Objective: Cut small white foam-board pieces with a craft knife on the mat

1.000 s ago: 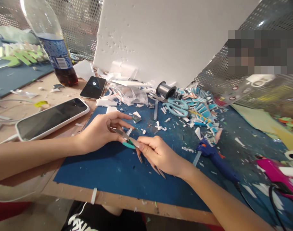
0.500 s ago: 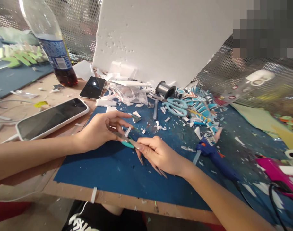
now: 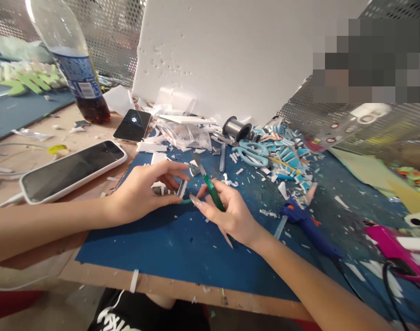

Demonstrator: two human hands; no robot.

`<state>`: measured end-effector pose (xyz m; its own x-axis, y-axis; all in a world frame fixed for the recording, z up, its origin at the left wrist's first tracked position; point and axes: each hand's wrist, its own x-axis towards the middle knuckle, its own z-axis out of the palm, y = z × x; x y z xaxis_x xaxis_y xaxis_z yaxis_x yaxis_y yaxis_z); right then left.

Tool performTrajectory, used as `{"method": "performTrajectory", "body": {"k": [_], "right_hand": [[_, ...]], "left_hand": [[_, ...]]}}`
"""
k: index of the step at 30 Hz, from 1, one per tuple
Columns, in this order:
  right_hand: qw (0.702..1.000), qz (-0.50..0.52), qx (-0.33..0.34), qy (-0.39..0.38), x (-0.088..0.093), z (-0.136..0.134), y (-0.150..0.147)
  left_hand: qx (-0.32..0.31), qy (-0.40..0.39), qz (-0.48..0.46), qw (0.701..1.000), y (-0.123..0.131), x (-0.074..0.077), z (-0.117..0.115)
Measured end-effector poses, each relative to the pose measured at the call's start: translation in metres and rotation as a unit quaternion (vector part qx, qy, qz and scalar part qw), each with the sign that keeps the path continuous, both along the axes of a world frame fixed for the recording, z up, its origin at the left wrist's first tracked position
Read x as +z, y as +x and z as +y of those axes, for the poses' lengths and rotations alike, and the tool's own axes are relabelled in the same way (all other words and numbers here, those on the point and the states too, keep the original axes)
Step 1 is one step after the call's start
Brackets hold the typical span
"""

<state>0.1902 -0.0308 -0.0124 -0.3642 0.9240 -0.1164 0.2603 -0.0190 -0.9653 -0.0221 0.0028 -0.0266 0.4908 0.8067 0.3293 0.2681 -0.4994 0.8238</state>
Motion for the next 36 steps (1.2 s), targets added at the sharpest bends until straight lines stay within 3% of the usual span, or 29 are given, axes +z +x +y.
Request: {"method": "performTrajectory", "body": {"k": [4,8,11,16,22,27,36], "right_hand": [[0.998,0.056,-0.011,-0.035,-0.003,0.000,-0.005],[0.987,0.106,-0.018,-0.118,-0.004,0.002,-0.011],[0.974,0.154,-0.024,-0.163,-0.003,0.001,-0.015],[0.961,0.190,-0.020,-0.201,-0.003,0.000,-0.016],[0.950,0.208,-0.014,-0.231,0.001,0.000,-0.014],[0.945,0.215,-0.009,-0.245,0.002,0.000,-0.014],[0.947,0.216,-0.062,-0.232,0.001,0.004,-0.012]], "left_hand": [[0.041,0.118,0.076,0.989,0.000,0.002,-0.001],[0.090,0.232,0.119,0.961,0.002,0.000,-0.005],[0.092,0.280,0.132,0.947,0.003,-0.002,-0.007],[0.076,0.268,0.128,0.952,0.003,0.000,-0.007],[0.059,0.192,0.102,0.974,0.002,0.001,-0.005],[0.038,0.214,0.104,0.970,0.001,0.001,-0.004],[-0.057,0.147,0.098,0.983,-0.001,-0.002,0.000]]}}
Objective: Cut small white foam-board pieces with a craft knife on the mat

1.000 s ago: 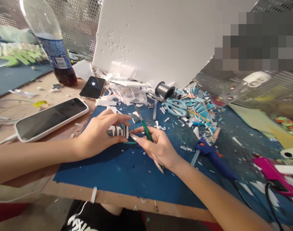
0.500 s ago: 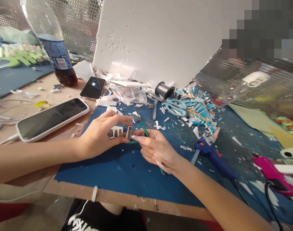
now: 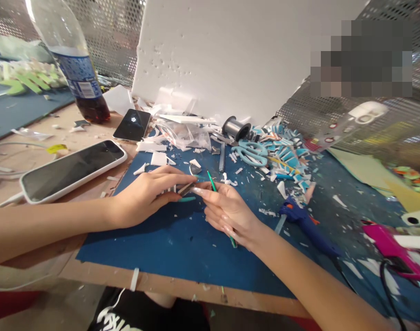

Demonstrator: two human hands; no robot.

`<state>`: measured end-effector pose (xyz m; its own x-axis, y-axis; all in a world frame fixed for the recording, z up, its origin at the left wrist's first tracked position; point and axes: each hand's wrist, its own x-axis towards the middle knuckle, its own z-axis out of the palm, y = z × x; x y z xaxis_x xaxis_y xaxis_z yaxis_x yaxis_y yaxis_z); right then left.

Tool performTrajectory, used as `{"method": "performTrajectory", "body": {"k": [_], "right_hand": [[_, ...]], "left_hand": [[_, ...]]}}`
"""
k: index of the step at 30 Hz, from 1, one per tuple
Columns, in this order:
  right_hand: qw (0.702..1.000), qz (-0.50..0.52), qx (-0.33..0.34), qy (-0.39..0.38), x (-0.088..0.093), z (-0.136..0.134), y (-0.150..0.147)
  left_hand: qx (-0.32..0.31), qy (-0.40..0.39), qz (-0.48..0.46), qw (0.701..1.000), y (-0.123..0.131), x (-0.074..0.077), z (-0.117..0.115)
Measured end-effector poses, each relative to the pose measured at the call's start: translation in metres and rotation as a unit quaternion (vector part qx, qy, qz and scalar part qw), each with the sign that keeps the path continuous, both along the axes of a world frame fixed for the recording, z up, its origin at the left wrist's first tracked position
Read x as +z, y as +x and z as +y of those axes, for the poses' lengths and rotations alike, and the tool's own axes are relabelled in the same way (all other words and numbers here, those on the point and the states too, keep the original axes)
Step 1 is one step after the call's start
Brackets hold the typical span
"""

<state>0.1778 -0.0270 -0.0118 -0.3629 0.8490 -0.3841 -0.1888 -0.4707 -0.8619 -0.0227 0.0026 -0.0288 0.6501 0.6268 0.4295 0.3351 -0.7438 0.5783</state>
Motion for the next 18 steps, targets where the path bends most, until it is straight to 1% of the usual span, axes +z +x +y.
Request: {"method": "performTrajectory", "body": {"k": [3,5,7,9,14,18], "right_hand": [[1.000,0.013,-0.002,-0.002,-0.0006,0.0008,0.0012],[1.000,0.022,-0.005,-0.004,-0.0006,0.0006,0.0017],[1.000,0.027,-0.009,-0.009,-0.0001,-0.0003,0.0018],[0.999,0.035,-0.011,-0.018,0.0006,-0.0013,0.0018],[0.997,0.070,0.003,-0.041,0.0004,-0.0027,0.0031],[0.996,0.075,0.019,-0.039,-0.0001,-0.0034,0.0028]], "left_hand": [[-0.005,-0.028,-0.012,1.000,0.0002,-0.0010,-0.0019],[0.015,-0.030,-0.020,0.999,0.0000,-0.0012,-0.0028],[0.047,-0.021,-0.015,0.999,-0.0009,-0.0014,-0.0030],[0.057,-0.007,-0.001,0.998,-0.0019,-0.0018,-0.0024],[0.005,0.035,0.016,0.999,-0.0021,-0.0020,-0.0005],[-0.003,0.065,0.008,0.998,-0.0014,-0.0012,-0.0004]]}}
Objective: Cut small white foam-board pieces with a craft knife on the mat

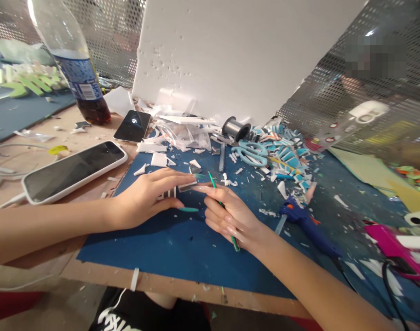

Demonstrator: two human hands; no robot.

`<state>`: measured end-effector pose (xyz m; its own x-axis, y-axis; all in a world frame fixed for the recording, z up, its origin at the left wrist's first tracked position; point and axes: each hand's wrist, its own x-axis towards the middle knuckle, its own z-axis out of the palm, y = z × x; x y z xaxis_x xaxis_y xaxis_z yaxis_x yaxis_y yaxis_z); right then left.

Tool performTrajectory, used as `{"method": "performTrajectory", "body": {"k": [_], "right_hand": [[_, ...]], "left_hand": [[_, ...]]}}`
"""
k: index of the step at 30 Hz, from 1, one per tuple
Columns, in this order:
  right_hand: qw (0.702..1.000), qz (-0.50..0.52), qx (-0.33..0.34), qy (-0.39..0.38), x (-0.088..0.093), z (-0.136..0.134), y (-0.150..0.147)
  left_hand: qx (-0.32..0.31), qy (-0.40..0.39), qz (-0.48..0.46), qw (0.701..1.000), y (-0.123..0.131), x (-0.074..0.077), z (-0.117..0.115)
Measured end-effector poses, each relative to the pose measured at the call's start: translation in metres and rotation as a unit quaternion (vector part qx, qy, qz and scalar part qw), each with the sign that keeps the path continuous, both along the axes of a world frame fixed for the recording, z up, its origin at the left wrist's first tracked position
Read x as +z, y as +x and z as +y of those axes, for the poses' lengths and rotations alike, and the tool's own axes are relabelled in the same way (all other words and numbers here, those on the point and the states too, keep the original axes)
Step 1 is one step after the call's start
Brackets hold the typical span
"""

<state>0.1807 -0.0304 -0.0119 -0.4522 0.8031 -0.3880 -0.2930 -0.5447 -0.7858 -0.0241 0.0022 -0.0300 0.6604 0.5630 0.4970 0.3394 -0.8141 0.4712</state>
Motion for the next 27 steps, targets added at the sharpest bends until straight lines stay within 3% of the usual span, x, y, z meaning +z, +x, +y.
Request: {"method": "performTrajectory", "body": {"k": [8,12,16,22,27], "right_hand": [[0.999,-0.030,0.006,0.034,0.0007,0.0005,-0.0010],[1.000,-0.014,0.013,0.023,-0.0004,-0.0005,0.0007],[1.000,0.009,0.004,0.011,-0.0025,-0.0031,0.0012],[0.999,0.033,0.010,0.001,-0.0013,-0.0049,0.0004],[0.999,0.020,0.028,0.024,-0.0002,-0.0045,-0.0024]], "left_hand": [[-0.005,-0.026,-0.042,0.999,-0.0013,0.0000,0.0021],[0.064,-0.104,-0.094,0.988,0.0006,-0.0003,0.0021],[0.127,-0.118,-0.145,0.974,0.0005,-0.0011,-0.0010],[0.075,-0.166,-0.115,0.976,0.0009,0.0016,0.0015],[0.045,-0.278,-0.190,0.941,0.0045,0.0044,0.0037]]}}
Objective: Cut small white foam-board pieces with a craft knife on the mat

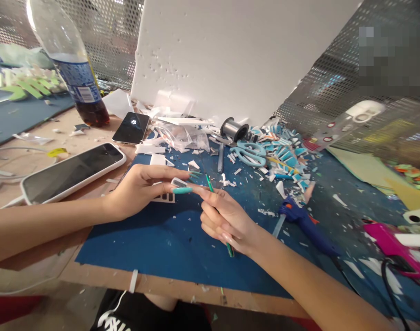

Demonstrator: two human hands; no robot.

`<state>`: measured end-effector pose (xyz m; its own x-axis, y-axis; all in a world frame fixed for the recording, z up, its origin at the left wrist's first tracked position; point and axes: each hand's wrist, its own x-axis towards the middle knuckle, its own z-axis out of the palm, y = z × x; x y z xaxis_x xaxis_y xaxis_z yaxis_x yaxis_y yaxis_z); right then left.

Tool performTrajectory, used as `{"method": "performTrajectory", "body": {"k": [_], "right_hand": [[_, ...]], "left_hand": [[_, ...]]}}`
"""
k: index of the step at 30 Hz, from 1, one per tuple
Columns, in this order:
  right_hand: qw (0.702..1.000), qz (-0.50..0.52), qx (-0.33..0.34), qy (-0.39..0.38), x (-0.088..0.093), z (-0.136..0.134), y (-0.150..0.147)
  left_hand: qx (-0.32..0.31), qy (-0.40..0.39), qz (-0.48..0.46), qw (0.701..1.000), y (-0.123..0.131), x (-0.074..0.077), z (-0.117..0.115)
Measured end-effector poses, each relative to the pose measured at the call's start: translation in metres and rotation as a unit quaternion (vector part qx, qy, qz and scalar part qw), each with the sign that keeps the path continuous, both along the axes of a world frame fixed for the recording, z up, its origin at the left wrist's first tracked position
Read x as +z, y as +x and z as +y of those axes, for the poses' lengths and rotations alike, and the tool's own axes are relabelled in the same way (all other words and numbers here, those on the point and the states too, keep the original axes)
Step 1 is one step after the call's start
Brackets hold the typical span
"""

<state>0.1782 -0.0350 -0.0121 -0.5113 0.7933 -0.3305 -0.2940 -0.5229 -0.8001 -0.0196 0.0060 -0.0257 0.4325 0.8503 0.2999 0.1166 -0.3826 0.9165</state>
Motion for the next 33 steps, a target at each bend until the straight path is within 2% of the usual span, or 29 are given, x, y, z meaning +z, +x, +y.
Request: {"method": "performTrajectory", "body": {"k": [3,6,9,11,13,15,20,23,26,29,33], "right_hand": [[0.998,-0.040,-0.016,0.039,-0.002,0.002,0.001],[0.976,-0.136,-0.070,0.154,-0.001,0.005,0.007],[0.912,-0.252,-0.112,0.305,0.003,0.007,0.018],[0.867,-0.314,-0.095,0.375,0.005,0.008,0.024],[0.833,-0.362,-0.056,0.415,0.006,0.009,0.028],[0.824,-0.377,-0.023,0.423,0.004,0.010,0.029],[0.858,-0.339,-0.034,0.384,-0.001,0.012,0.029],[0.870,-0.319,-0.042,0.375,-0.003,0.014,0.029],[0.874,-0.316,-0.018,0.370,-0.004,0.015,0.029],[0.860,-0.336,0.000,0.383,-0.004,0.014,0.029],[0.811,-0.403,0.002,0.424,-0.001,0.008,0.025]], "left_hand": [[-0.003,-0.016,-0.038,0.999,0.001,0.000,-0.001],[0.013,-0.005,-0.037,0.999,0.000,0.000,-0.001],[0.029,0.019,0.006,0.999,-0.004,0.000,0.001],[0.014,0.046,0.043,0.998,-0.006,0.000,0.002],[-0.008,0.062,0.066,0.996,-0.007,0.001,0.002],[-0.018,0.046,0.072,0.996,-0.007,0.001,0.002],[-0.042,-0.046,0.041,0.997,-0.003,0.001,0.002],[-0.078,-0.090,0.037,0.992,-0.002,0.002,0.001],[-0.084,-0.104,0.052,0.990,-0.003,0.001,0.001],[-0.073,-0.101,0.065,0.990,-0.004,-0.001,0.002],[-0.048,-0.085,0.063,0.993,-0.003,-0.002,0.005]]}}
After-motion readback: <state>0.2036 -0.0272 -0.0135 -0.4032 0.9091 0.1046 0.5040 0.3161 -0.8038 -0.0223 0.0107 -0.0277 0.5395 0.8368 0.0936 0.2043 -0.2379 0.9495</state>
